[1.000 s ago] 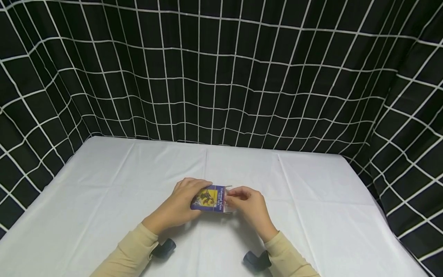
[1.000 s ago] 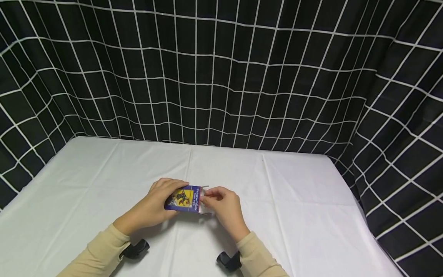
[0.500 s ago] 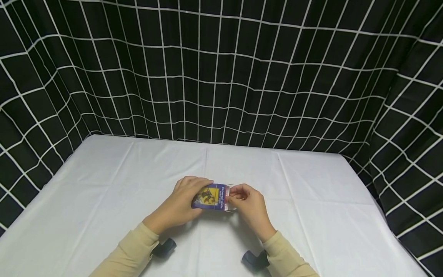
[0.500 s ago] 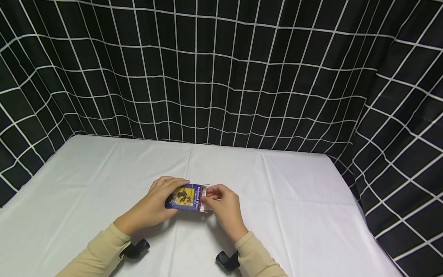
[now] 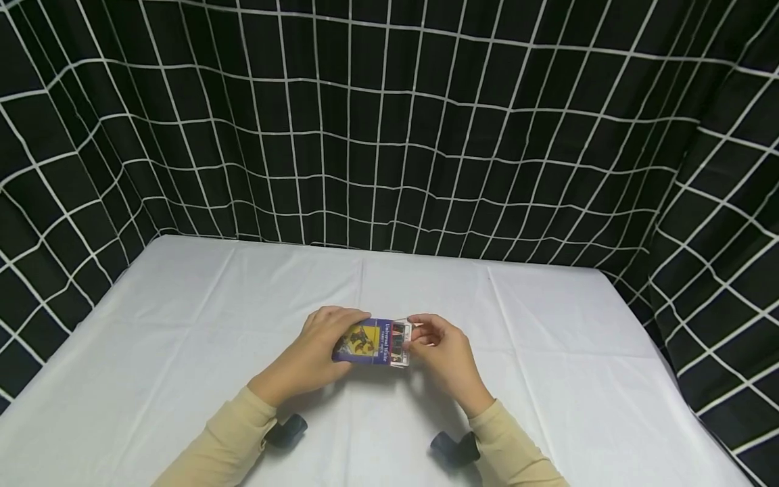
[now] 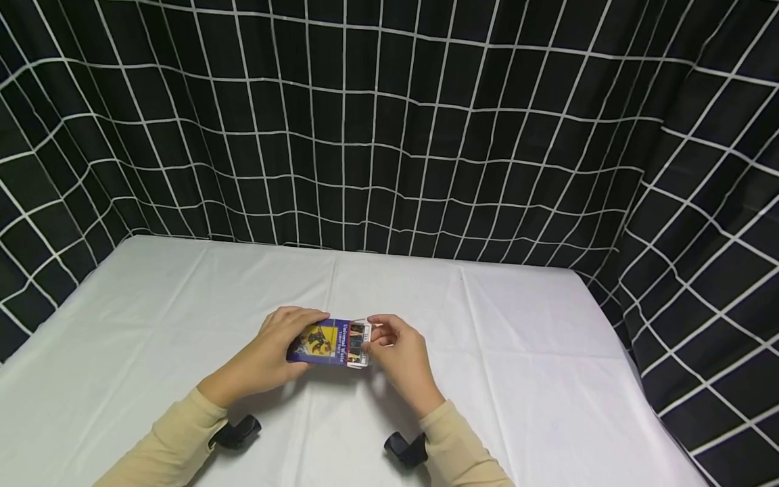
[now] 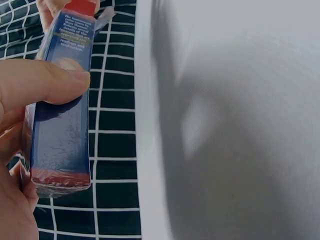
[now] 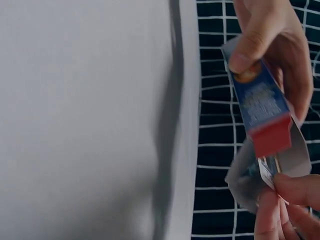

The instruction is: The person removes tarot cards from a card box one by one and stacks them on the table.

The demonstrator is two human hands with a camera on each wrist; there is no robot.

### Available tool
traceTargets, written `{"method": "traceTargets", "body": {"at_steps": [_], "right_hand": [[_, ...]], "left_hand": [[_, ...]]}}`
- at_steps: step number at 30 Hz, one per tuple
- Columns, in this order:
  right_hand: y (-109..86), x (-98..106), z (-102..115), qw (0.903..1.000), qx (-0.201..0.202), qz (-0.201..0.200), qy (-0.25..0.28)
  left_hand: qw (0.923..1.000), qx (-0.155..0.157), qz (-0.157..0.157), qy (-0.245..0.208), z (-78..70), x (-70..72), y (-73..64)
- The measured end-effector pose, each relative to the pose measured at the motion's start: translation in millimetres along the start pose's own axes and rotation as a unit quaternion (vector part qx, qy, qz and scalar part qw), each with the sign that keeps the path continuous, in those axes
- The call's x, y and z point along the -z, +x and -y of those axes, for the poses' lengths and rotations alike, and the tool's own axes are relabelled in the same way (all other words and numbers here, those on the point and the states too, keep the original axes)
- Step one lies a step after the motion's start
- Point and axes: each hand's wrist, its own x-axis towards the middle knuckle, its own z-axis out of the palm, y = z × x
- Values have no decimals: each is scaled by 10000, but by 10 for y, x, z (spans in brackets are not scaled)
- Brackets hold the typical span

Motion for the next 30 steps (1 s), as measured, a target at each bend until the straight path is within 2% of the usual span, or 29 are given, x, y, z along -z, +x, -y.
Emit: {"method": "traceTargets", "body": {"at_steps": [5, 12, 16, 23, 30], "right_hand": [[28, 56, 2, 9999, -165, 23, 23], [38, 69, 1, 9975, -479, 67, 512], [40, 99, 18, 9964, -514, 125, 657], [38, 184, 52, 9953, -534, 192, 778], [56, 235, 43, 9948, -571, 422, 736]], "left_hand": [[9999, 55, 80, -46, 16, 5, 12], [9998, -15, 161, -116, 31, -2, 8], [9997, -54, 192, -121, 44, 1, 6], [9999, -104, -36, 27, 79, -4, 6], [9999, -2, 58, 89, 73, 17, 14]]}}
